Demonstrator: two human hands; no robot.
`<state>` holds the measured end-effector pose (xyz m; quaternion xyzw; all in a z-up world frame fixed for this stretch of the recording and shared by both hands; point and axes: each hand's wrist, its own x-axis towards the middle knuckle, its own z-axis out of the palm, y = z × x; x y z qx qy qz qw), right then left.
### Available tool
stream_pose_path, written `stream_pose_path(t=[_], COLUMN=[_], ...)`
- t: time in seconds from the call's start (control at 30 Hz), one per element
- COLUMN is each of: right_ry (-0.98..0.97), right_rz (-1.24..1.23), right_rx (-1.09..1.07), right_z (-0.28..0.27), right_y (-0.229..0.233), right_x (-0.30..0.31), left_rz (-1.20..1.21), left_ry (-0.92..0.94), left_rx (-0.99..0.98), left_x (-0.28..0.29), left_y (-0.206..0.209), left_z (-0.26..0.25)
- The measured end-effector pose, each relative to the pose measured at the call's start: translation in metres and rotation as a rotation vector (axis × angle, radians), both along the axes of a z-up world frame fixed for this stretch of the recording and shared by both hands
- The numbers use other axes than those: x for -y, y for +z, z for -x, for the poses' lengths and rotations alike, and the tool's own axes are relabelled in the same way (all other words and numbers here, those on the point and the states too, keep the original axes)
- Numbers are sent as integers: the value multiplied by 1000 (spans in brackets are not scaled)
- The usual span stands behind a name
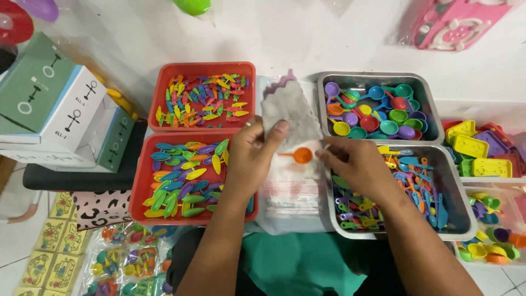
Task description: Cleaning small plastic toy utensils and shapes with a cloth and sorting them into various bins.
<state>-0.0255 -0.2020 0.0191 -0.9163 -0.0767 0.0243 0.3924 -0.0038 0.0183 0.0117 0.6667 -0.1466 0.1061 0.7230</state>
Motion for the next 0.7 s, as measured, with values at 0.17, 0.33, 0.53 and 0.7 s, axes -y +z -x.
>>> stream_pose_path(t=[0.17, 0.33, 0.53, 0.7], right_ry=[193, -192, -341, -291], right_rz=[-514, -647, -724, -695], right_rx=[-5, 88, 228, 205], right_z=[-7, -9, -13, -6], right_y=[-9, -23, -17, -12], right_x=[18, 32, 55, 42], left_rz=[-139, -635, -443, -606], left_ry=[-105, -192, 126, 168], left_rx=[42, 153, 258, 417], left_x=[14, 21, 15, 19], left_y=[0, 20, 17, 7], left_z=[10, 23, 17, 10])
